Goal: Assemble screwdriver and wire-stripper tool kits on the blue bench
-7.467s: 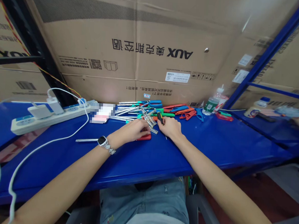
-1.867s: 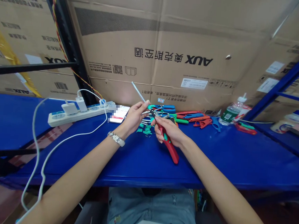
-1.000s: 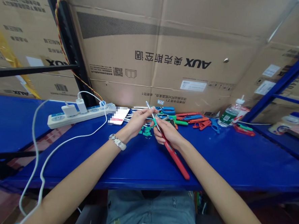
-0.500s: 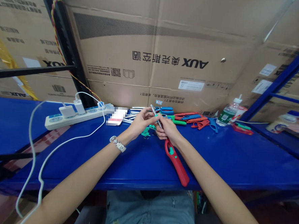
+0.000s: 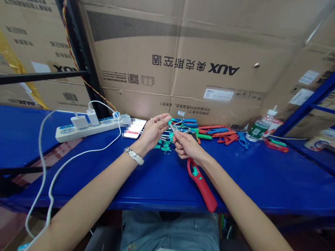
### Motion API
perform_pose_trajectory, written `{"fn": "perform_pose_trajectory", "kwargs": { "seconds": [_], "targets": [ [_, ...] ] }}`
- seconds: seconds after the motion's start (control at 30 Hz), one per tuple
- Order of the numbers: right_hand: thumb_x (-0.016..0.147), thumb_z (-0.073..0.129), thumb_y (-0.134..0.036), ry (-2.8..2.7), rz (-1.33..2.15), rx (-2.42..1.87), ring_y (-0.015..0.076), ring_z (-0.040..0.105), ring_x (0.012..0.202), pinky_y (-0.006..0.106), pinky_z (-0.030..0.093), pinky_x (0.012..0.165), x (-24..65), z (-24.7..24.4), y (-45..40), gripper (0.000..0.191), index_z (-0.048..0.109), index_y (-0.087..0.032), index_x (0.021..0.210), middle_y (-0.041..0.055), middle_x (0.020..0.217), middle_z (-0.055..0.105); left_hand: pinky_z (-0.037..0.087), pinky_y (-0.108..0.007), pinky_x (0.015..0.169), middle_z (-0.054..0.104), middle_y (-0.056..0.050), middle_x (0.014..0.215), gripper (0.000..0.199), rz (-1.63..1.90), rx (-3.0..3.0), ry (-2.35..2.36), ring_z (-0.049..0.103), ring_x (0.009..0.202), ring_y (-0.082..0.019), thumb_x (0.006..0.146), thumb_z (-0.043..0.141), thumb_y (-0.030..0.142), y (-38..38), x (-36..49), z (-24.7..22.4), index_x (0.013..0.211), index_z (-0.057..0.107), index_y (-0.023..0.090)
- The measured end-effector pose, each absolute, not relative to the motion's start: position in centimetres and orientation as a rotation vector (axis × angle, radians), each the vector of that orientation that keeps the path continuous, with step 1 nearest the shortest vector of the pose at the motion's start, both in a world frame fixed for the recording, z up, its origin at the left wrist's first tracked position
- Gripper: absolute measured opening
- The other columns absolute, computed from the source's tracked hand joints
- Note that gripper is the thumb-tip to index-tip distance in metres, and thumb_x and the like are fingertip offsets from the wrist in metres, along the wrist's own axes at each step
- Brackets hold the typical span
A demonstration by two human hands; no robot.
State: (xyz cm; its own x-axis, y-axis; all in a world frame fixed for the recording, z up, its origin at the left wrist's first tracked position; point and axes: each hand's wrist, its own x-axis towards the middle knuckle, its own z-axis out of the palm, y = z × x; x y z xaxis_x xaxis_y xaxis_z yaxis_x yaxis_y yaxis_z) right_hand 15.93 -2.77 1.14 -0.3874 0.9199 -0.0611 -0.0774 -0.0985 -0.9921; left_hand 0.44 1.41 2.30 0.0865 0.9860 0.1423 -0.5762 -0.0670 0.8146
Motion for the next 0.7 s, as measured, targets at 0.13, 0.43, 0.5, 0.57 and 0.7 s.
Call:
{"fn": "perform_pose_trajectory", "kwargs": {
  "seconds": [0.13,0.43,0.5,0.57,0.7],
  "targets": [
    [0.097,0.055,-0.052,-1.355,1.582,-1.014,0.0039,0.018,0.034,0.015,0.015,0.034,15.7,0.9,-2.6,0.037,0.043,-0.023,0.077,-0.0133,0.047,0.028,0.051,-0.030,0.079,0.068,-0.005,0.079,0.024,1.273,0.932,0.597,0.065,0.079,-0.016,0.091,0.072,0.035,0.9,2.0,1.9,0.083,0.066,0.013],
    [0.095,0.057,-0.055,-1.392,1.535,-1.027,0.0049,0.024,0.034,0.015,0.018,0.034,13.9,0.1,-3.0,0.042,0.038,-0.024,0.075,-0.0122,0.046,0.032,0.025,-0.022,0.045,0.027,0.009,0.055,0.041,1.653,0.670,0.563,0.024,0.044,-0.008,0.102,0.052,0.049,1.6,4.2,2.8,0.073,0.045,0.020],
    [0.094,0.058,-0.057,-1.424,1.565,-1.037,0.0049,0.024,0.034,0.016,0.018,0.034,13.9,0.0,-3.3,0.042,0.040,-0.024,0.075,-0.0118,0.047,0.033,0.024,-0.023,0.045,0.026,0.009,0.055,0.042,1.794,0.663,0.640,0.023,0.044,-0.009,0.102,0.050,0.051,2.9,2.3,3.1,0.072,0.043,0.022],
    [0.093,0.059,-0.058,-1.382,1.577,-1.038,0.0046,0.023,0.034,0.016,0.016,0.033,14.3,0.2,-3.2,0.043,0.041,-0.023,0.076,-0.0118,0.048,0.033,0.033,-0.023,0.051,0.035,0.007,0.057,0.042,1.838,0.835,0.730,0.031,0.048,-0.009,0.102,0.050,0.050,4.2,0.1,3.1,0.071,0.047,0.021],
    [0.092,0.062,-0.058,-1.185,1.469,-1.034,0.0041,0.018,0.034,0.016,0.013,0.033,16.0,1.0,-2.1,0.043,0.042,-0.023,0.077,-0.0130,0.047,0.028,0.040,-0.026,0.062,0.055,-0.001,0.065,0.034,1.416,1.570,1.021,0.047,0.061,-0.014,0.089,0.068,0.042,5.4,-3.0,1.9,0.066,0.062,0.018]
  ]
}}
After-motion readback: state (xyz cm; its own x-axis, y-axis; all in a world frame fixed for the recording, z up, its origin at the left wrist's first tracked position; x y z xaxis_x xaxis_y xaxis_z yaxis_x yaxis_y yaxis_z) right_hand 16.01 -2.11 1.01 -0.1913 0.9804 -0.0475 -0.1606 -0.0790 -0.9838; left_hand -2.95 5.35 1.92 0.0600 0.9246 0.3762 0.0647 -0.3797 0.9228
